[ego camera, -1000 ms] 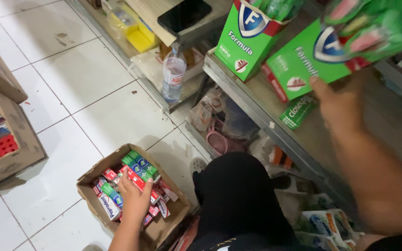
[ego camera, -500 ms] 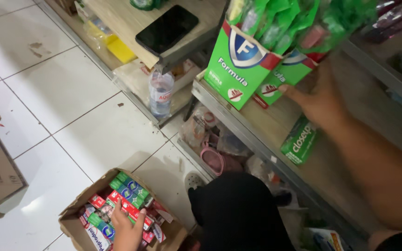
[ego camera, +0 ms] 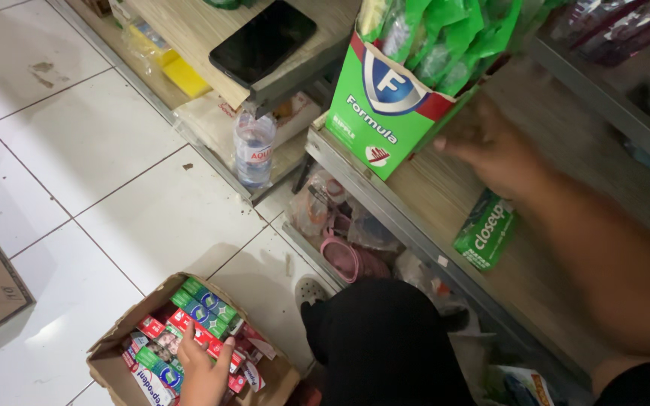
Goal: The person sits on the floor and unpacks toothbrushes and toothpaste from a cardboard box. They place the items onto a nearby shelf, arranging them in rows. The person handles the items one by one, moving them from the box to the shelf.
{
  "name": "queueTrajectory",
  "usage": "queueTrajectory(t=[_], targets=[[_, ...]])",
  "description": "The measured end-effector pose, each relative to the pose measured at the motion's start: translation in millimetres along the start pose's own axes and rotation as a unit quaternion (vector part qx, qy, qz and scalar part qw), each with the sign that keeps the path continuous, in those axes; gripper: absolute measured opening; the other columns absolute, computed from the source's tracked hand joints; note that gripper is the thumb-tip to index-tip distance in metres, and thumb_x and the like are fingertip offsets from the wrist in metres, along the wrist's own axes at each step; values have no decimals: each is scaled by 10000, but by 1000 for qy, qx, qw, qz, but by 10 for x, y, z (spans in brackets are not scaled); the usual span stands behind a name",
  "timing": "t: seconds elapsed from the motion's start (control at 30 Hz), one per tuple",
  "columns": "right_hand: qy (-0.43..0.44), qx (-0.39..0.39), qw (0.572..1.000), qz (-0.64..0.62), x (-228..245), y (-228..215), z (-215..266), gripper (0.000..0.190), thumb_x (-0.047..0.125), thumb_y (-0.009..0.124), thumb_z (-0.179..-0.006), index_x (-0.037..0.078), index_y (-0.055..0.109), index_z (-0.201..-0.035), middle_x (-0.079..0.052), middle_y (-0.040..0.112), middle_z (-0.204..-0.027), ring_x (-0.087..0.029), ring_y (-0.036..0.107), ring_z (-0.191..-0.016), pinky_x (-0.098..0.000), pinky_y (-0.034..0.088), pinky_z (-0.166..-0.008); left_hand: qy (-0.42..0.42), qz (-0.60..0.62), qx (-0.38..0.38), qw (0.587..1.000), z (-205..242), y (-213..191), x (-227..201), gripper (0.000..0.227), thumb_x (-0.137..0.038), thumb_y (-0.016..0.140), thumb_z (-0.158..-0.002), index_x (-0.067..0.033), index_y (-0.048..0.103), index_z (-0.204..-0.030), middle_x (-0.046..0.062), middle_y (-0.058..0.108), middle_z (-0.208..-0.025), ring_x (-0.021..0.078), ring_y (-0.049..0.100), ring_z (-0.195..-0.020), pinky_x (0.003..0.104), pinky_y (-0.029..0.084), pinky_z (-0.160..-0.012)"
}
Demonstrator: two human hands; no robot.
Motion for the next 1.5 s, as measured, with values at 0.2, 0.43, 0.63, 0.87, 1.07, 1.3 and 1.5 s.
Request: queueTrajectory(t=[0.2,0.43,0.63,0.87,1.07,1.3,1.5], targets=[[-61,77,891,443,-240,-402,553,850,79,720,-794,227,401,-1568,-150,351,-1600,-381,446,-1390,-453,438,-1080,-4,4,9,1000,28,-53,-41,1009,-311,748,-816,-23,168,-1590,305,216,-1531,429,566,-1242,464,490,-1027],[-58,129,890,433,-349,-205,879,838,150,843,-749,295,500,-1500,-135,308,-1636,-357,423,-1391,-411,436,-1072,31,-24,-3,999,51,-14,-18,1025,-331,760,-806,-2,180,-1585,294,279,-1507,414,591,-1230,473,490,-1033],[-161,32,923,348,69,92,590,474,108,772,-789,121,601,-1231,-176,497,-1392,-388,587,-1211,-453,517,-959,-1,-6,16,1000,93,-40,-182,1023,-320,756,-796,-11,172,-1577,291,262,-1509,401,580,-1236,460,528,-959],[-246,-26,906,343,217,245,552,343,101,757,-819,82,635,-1140,-183,574,-1259,-423,594,-1154,-489,510,-927,48,-13,4,999,184,-194,-338,985,-357,739,-824,15,203,-1562,303,275,-1516,399,547,-1258,442,478,-1047],[-351,-74,819,449,870,481,1023,353,83,720,-779,65,689,-1130,-155,615,-1225,-389,591,-1183,-490,489,-1045,64,-74,-40,994,110,-278,-180,1036,-435,769,-818,36,219,-1560,345,324,-1505,488,389,-1381,509,345,-1151],[-439,170,828,304,1313,1953,1547,257,184,728,-836,80,696,-1069,-133,656,-1145,-363,612,-1115,-467,501,-973,-81,-123,-293,945,58,-855,761,937,-357,788,-822,32,304,-1523,311,370,-1515,463,328,-1430,562,271,-1193],[-298,338,818,358,76,3681,1314,412,292,741,-800,75,699,-1148,-163,688,-1188,-372,637,-1134,-480,520,-945,-382,-32,-268,884,398,-756,1508,917,-310,761,-774,-13,297,-1506,255,383,-1492,443,433,-1344,550,405,-1077]])
Point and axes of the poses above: each hand's wrist, its own z-axis away from the middle knuckle, its own y-axis out of the palm, x = y × z, the point moved 6 cm from there along -z, towards the middle knuckle
